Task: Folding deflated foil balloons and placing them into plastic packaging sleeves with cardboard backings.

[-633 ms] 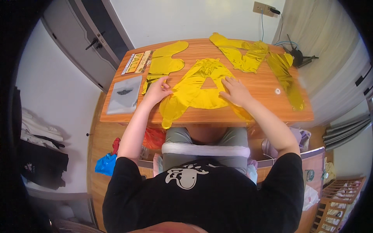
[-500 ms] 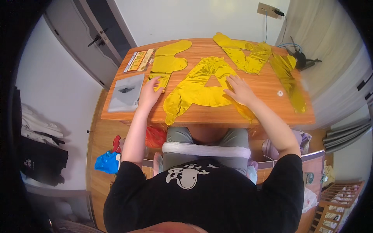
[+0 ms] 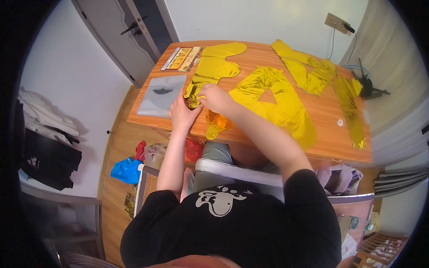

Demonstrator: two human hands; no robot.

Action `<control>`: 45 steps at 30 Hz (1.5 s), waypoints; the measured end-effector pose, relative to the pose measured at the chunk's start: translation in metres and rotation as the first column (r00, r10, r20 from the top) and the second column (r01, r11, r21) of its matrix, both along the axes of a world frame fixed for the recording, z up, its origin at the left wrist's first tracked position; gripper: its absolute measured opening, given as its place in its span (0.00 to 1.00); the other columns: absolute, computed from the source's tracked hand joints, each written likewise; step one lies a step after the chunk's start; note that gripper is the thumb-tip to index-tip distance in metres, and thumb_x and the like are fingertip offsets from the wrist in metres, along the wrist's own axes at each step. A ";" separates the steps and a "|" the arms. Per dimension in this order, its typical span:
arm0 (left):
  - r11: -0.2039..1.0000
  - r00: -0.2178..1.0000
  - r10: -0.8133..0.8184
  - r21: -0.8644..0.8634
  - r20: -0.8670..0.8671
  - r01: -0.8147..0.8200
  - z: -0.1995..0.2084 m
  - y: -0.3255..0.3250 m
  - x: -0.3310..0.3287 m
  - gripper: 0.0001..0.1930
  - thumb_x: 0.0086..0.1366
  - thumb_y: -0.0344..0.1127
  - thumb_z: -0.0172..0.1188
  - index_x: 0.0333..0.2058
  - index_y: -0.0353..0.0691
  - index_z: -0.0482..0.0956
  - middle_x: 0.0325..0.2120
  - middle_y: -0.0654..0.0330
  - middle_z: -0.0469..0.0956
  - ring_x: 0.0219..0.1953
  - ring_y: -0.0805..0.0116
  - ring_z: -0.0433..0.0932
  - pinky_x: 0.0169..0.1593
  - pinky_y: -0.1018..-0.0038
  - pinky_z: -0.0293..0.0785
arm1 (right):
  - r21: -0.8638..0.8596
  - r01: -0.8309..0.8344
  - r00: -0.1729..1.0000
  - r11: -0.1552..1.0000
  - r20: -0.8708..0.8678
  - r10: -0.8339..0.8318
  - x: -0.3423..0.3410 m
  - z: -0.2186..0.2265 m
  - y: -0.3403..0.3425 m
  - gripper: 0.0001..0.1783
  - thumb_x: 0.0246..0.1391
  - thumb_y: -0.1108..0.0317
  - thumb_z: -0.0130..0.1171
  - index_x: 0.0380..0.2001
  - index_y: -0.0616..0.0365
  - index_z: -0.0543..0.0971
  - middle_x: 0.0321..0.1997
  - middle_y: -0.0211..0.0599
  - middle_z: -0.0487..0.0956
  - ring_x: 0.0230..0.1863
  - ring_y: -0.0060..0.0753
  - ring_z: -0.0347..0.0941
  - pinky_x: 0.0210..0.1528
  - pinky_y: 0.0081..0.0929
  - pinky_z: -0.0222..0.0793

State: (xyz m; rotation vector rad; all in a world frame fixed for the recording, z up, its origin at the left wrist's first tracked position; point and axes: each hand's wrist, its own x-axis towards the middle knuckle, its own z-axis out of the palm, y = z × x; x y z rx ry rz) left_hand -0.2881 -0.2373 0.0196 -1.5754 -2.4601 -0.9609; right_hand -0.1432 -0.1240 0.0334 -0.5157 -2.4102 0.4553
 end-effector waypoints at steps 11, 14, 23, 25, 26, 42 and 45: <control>1.000 0.998 -0.019 0.012 -0.058 0.020 -0.013 -0.003 -0.007 0.42 0.56 0.55 0.70 0.65 0.40 0.68 0.55 0.50 0.77 0.59 0.52 0.72 0.63 0.50 0.57 | -0.047 0.159 0.966 0.986 0.213 -0.145 -0.040 -0.020 -0.004 0.11 0.54 0.60 0.68 0.35 0.55 0.89 0.42 0.44 0.82 0.50 0.49 0.79 0.50 0.45 0.77; 0.999 0.998 -0.032 0.014 -0.063 0.032 -0.014 -0.003 -0.008 0.38 0.58 0.55 0.69 0.62 0.37 0.72 0.54 0.50 0.77 0.59 0.53 0.72 0.63 0.50 0.56 | -0.044 0.182 0.971 0.982 0.167 -0.172 -0.044 -0.018 -0.003 0.09 0.56 0.62 0.66 0.33 0.55 0.88 0.39 0.46 0.83 0.46 0.50 0.81 0.48 0.47 0.77; 0.999 0.988 -0.045 0.014 -0.147 0.048 -0.016 -0.003 -0.007 0.39 0.59 0.58 0.69 0.63 0.39 0.72 0.55 0.51 0.76 0.60 0.53 0.70 0.64 0.50 0.55 | -0.420 0.233 0.972 0.877 0.092 -0.215 -0.054 -0.014 0.051 0.16 0.64 0.59 0.60 0.38 0.63 0.83 0.36 0.51 0.85 0.38 0.47 0.82 0.42 0.40 0.76; 0.998 0.989 -0.049 0.024 -0.137 0.053 -0.013 -0.004 -0.005 0.39 0.59 0.58 0.68 0.63 0.40 0.72 0.56 0.52 0.76 0.60 0.53 0.69 0.64 0.50 0.55 | -0.467 0.219 0.976 0.857 0.107 -0.191 -0.056 -0.020 0.062 0.18 0.66 0.57 0.58 0.40 0.64 0.83 0.34 0.49 0.84 0.37 0.41 0.82 0.41 0.38 0.76; 0.999 0.990 -0.050 0.010 -0.130 0.052 -0.013 -0.004 -0.005 0.40 0.59 0.58 0.69 0.64 0.41 0.71 0.57 0.52 0.75 0.61 0.53 0.69 0.65 0.50 0.55 | -0.466 0.216 0.976 0.858 0.107 -0.188 -0.057 -0.024 0.064 0.18 0.66 0.57 0.58 0.40 0.64 0.83 0.34 0.49 0.84 0.37 0.41 0.82 0.41 0.38 0.76; 0.991 0.971 -0.105 0.055 -0.216 0.120 -0.018 -0.004 -0.008 0.40 0.64 0.52 0.67 0.69 0.43 0.65 0.66 0.51 0.68 0.68 0.53 0.64 0.67 0.50 0.53 | -0.354 0.006 0.993 0.935 0.111 0.036 -0.036 0.010 0.028 0.23 0.64 0.50 0.63 0.42 0.62 0.85 0.38 0.49 0.85 0.40 0.42 0.82 0.43 0.35 0.76; 0.988 0.980 -0.114 0.086 -0.163 0.129 -0.015 -0.002 -0.004 0.40 0.64 0.51 0.67 0.70 0.42 0.64 0.66 0.49 0.67 0.68 0.52 0.63 0.68 0.51 0.53 | -0.341 0.017 0.999 0.940 0.034 -0.005 -0.036 0.003 0.036 0.22 0.60 0.52 0.65 0.41 0.63 0.85 0.37 0.54 0.84 0.40 0.50 0.82 0.43 0.39 0.76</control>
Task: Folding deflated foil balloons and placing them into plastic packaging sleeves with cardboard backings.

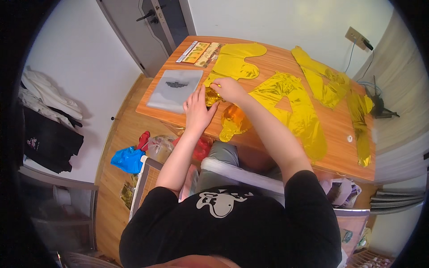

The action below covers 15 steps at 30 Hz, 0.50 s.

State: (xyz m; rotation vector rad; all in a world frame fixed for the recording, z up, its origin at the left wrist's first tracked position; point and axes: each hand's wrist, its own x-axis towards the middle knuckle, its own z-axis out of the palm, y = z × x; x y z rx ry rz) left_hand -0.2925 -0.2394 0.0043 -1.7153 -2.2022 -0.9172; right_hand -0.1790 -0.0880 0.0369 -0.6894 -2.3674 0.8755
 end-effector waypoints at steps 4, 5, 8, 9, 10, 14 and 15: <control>0.999 1.000 0.004 0.032 0.012 -0.005 0.001 -0.003 -0.002 0.42 0.64 0.50 0.67 0.72 0.42 0.60 0.67 0.51 0.67 0.69 0.53 0.63 0.68 0.50 0.53 | -0.020 0.085 0.996 0.996 0.012 -0.085 -0.005 0.002 0.000 0.19 0.55 0.56 0.70 0.38 0.65 0.84 0.34 0.58 0.83 0.38 0.56 0.81 0.42 0.42 0.75; 0.999 1.000 -0.016 0.040 -0.005 0.016 0.001 -0.004 -0.001 0.40 0.64 0.49 0.67 0.71 0.42 0.62 0.67 0.52 0.67 0.69 0.53 0.63 0.68 0.51 0.53 | -0.021 0.083 0.997 0.996 0.012 -0.082 -0.006 0.002 -0.001 0.19 0.55 0.56 0.70 0.38 0.65 0.84 0.34 0.58 0.83 0.38 0.56 0.81 0.42 0.42 0.75; 0.999 0.997 -0.044 0.029 -0.059 0.046 0.000 -0.004 -0.004 0.37 0.65 0.48 0.67 0.68 0.42 0.67 0.67 0.52 0.67 0.70 0.53 0.62 0.69 0.51 0.52 | -0.007 0.128 0.992 0.992 0.020 -0.128 -0.008 -0.004 0.002 0.19 0.50 0.59 0.73 0.36 0.65 0.84 0.32 0.55 0.82 0.34 0.51 0.80 0.39 0.40 0.74; 0.998 0.994 -0.057 0.012 -0.097 0.058 -0.001 -0.003 -0.004 0.35 0.65 0.48 0.66 0.67 0.41 0.69 0.67 0.52 0.67 0.70 0.54 0.62 0.69 0.51 0.52 | -0.083 0.110 0.994 0.990 0.007 -0.110 -0.009 -0.009 0.006 0.18 0.50 0.60 0.73 0.35 0.65 0.84 0.31 0.51 0.83 0.32 0.45 0.79 0.37 0.37 0.73; 0.998 0.994 -0.057 0.014 -0.097 0.058 -0.003 -0.002 -0.004 0.35 0.65 0.48 0.66 0.67 0.41 0.69 0.67 0.52 0.67 0.70 0.54 0.62 0.69 0.51 0.52 | -0.158 0.089 0.996 0.983 -0.008 -0.092 -0.010 -0.013 0.010 0.17 0.50 0.60 0.74 0.33 0.65 0.84 0.29 0.46 0.83 0.30 0.38 0.79 0.35 0.34 0.73; 0.999 0.996 -0.043 0.003 -0.084 0.044 -0.005 0.002 -0.001 0.32 0.65 0.48 0.65 0.64 0.40 0.73 0.67 0.52 0.67 0.70 0.54 0.61 0.69 0.51 0.52 | -0.488 -0.065 0.997 0.870 -0.058 0.043 -0.003 -0.017 0.029 0.13 0.53 0.62 0.72 0.32 0.62 0.85 0.28 0.34 0.82 0.29 0.23 0.75 0.33 0.27 0.71; 1.000 0.997 -0.025 -0.008 -0.078 0.025 -0.006 -0.001 -0.004 0.31 0.65 0.48 0.65 0.63 0.40 0.73 0.67 0.52 0.67 0.70 0.54 0.61 0.70 0.51 0.52 | -0.567 -0.073 0.997 0.821 -0.063 0.045 -0.006 -0.012 0.027 0.12 0.54 0.62 0.72 0.31 0.60 0.85 0.28 0.30 0.82 0.29 0.21 0.75 0.32 0.26 0.70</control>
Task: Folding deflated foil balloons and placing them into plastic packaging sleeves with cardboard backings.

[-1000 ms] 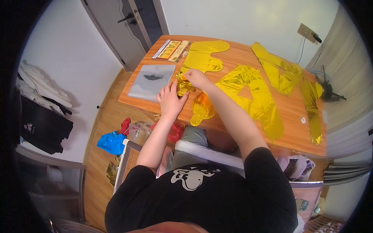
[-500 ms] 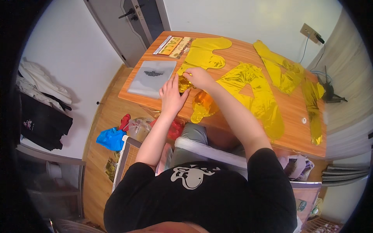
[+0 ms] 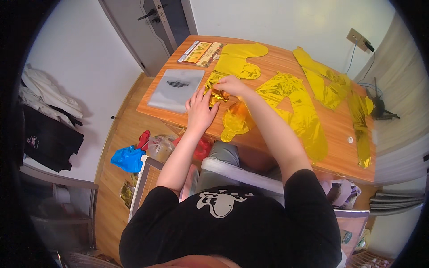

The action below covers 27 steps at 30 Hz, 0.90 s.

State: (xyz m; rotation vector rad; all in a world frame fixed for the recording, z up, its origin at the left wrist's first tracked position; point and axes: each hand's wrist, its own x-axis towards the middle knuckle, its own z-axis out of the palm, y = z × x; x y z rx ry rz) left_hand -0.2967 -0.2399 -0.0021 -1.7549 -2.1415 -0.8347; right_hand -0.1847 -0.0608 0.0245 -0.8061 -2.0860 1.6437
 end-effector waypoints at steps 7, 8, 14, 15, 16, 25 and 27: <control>0.999 1.000 0.011 -0.043 0.015 -0.011 0.003 0.001 0.003 0.28 0.65 0.49 0.64 0.60 0.39 0.77 0.67 0.51 0.68 0.70 0.52 0.62 0.70 0.50 0.51 | -0.232 0.249 0.966 0.940 -0.007 -0.258 0.004 0.003 0.004 0.13 0.59 0.64 0.69 0.43 0.59 0.82 0.38 0.32 0.83 0.30 0.21 0.75 0.36 0.22 0.72; 0.999 1.000 0.022 -0.037 0.014 -0.022 0.001 0.000 0.000 0.28 0.65 0.49 0.64 0.59 0.39 0.78 0.67 0.51 0.68 0.70 0.52 0.62 0.70 0.50 0.51 | -0.233 0.241 0.968 0.942 -0.009 -0.250 0.002 0.006 0.001 0.13 0.59 0.64 0.69 0.43 0.59 0.82 0.38 0.32 0.83 0.30 0.21 0.75 0.36 0.22 0.72; 0.996 0.997 0.071 -0.047 0.011 -0.070 -0.007 -0.009 -0.012 0.29 0.65 0.51 0.64 0.59 0.38 0.77 0.65 0.51 0.70 0.70 0.54 0.62 0.71 0.48 0.50 | -0.755 0.286 0.847 0.590 -0.089 -0.525 0.007 0.017 0.037 0.13 0.71 0.68 0.49 0.52 0.62 0.75 0.48 0.48 0.83 0.47 0.38 0.83 0.40 0.41 0.86; 0.998 0.999 0.031 -0.053 0.033 -0.029 0.001 0.002 0.003 0.30 0.66 0.52 0.64 0.59 0.37 0.76 0.64 0.52 0.70 0.69 0.56 0.62 0.71 0.47 0.49 | -0.768 0.323 0.773 0.553 -0.123 -0.622 0.039 0.012 0.080 0.13 0.71 0.70 0.46 0.52 0.64 0.74 0.49 0.51 0.82 0.46 0.44 0.84 0.41 0.45 0.86; 0.999 0.998 -0.041 -0.023 0.041 0.042 0.011 0.018 0.024 0.30 0.66 0.52 0.64 0.59 0.37 0.76 0.64 0.52 0.70 0.69 0.56 0.62 0.71 0.47 0.49 | -0.775 0.367 0.674 0.514 -0.160 -0.722 0.093 0.011 0.127 0.14 0.71 0.71 0.43 0.52 0.66 0.73 0.50 0.55 0.82 0.46 0.49 0.84 0.41 0.49 0.87; 0.998 0.997 0.051 -0.028 0.057 -0.050 -0.006 0.001 -0.001 0.29 0.65 0.52 0.64 0.59 0.40 0.74 0.60 0.54 0.76 0.66 0.56 0.68 0.70 0.42 0.49 | -0.060 0.997 -0.025 0.037 -0.794 -0.607 0.190 0.132 0.123 0.16 0.72 0.61 0.52 0.51 0.64 0.68 0.39 0.38 0.78 0.38 0.35 0.75 0.40 0.37 0.74; 0.997 0.995 0.061 -0.049 0.076 -0.057 -0.003 -0.001 -0.002 0.30 0.65 0.51 0.65 0.60 0.40 0.73 0.59 0.54 0.76 0.66 0.56 0.68 0.70 0.41 0.49 | 0.385 0.893 0.449 0.232 -0.753 -0.481 0.205 0.157 0.085 0.12 0.70 0.72 0.50 0.53 0.61 0.71 0.40 0.42 0.81 0.43 0.38 0.78 0.43 0.30 0.76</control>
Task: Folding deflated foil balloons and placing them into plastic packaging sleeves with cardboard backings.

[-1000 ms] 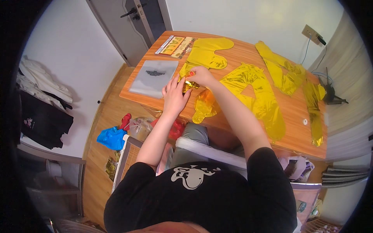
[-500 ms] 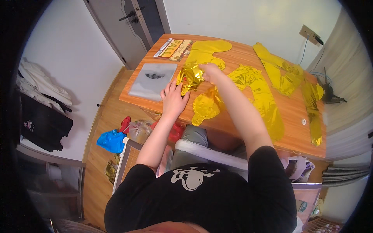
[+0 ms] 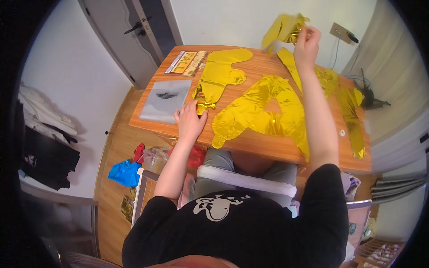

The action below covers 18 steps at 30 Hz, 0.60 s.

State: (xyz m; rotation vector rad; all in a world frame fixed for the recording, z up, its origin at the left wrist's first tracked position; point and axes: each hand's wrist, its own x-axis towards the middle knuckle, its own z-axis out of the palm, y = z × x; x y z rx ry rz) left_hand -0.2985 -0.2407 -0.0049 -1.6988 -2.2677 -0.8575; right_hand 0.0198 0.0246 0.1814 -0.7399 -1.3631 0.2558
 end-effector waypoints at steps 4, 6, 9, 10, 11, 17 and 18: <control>1.000 1.000 -0.021 -0.005 -0.009 0.021 0.006 0.002 0.004 0.33 0.65 0.51 0.65 0.62 0.40 0.70 0.60 0.54 0.75 0.66 0.56 0.68 0.70 0.40 0.49 | 0.299 -0.179 0.614 0.937 0.779 -0.131 0.037 0.020 -0.063 0.19 0.64 0.76 0.54 0.57 0.55 0.75 0.46 0.44 0.83 0.47 0.46 0.79 0.49 0.37 0.76; 1.000 1.000 0.000 -0.014 0.027 0.000 0.014 0.000 0.008 0.35 0.64 0.50 0.66 0.65 0.39 0.68 0.63 0.53 0.72 0.68 0.56 0.65 0.71 0.41 0.49 | 0.313 -0.375 0.370 0.873 0.914 -0.168 0.046 0.008 -0.092 0.24 0.58 0.77 0.57 0.59 0.49 0.78 0.49 0.45 0.83 0.48 0.51 0.79 0.51 0.43 0.75; 0.989 0.996 -0.079 0.123 -0.030 0.082 0.014 0.000 0.010 0.37 0.63 0.50 0.67 0.67 0.40 0.66 0.65 0.53 0.70 0.69 0.54 0.64 0.69 0.43 0.51 | 0.199 -0.288 0.260 0.937 0.958 -0.123 0.072 -0.027 -0.129 0.23 0.56 0.77 0.57 0.56 0.53 0.78 0.48 0.45 0.83 0.49 0.51 0.80 0.54 0.46 0.74; 0.962 0.987 -0.138 0.226 -0.082 0.153 0.015 -0.002 0.011 0.38 0.63 0.49 0.67 0.67 0.41 0.66 0.65 0.52 0.69 0.69 0.54 0.64 0.69 0.44 0.51 | 0.198 -0.279 0.257 0.940 0.958 -0.126 0.078 -0.041 -0.137 0.23 0.56 0.77 0.57 0.56 0.53 0.78 0.48 0.45 0.83 0.49 0.51 0.80 0.54 0.46 0.74; 0.924 0.967 -0.235 0.288 -0.093 0.252 0.018 -0.005 0.014 0.33 0.64 0.49 0.67 0.65 0.44 0.70 0.65 0.53 0.70 0.69 0.54 0.66 0.68 0.46 0.51 | -0.032 -0.244 0.135 0.969 0.989 0.067 0.086 -0.056 -0.146 0.21 0.56 0.76 0.58 0.54 0.53 0.78 0.48 0.45 0.83 0.49 0.52 0.79 0.54 0.45 0.74; 0.805 0.805 -0.593 0.003 -0.023 0.593 0.036 -0.015 0.041 0.23 0.65 0.47 0.66 0.57 0.49 0.79 0.63 0.60 0.74 0.67 0.58 0.69 0.70 0.51 0.52 | -0.540 -0.167 0.169 0.825 0.808 0.564 0.098 -0.097 -0.209 0.15 0.56 0.70 0.63 0.47 0.53 0.78 0.46 0.43 0.83 0.50 0.53 0.78 0.55 0.45 0.73; 0.777 0.778 -0.628 -0.052 -0.008 0.627 0.036 -0.015 0.042 0.23 0.65 0.47 0.66 0.56 0.48 0.79 0.62 0.60 0.75 0.67 0.59 0.69 0.70 0.51 0.52 | -0.542 -0.236 0.198 0.806 0.786 0.586 0.093 -0.097 -0.219 0.15 0.55 0.68 0.64 0.47 0.54 0.77 0.46 0.43 0.82 0.51 0.53 0.78 0.55 0.45 0.73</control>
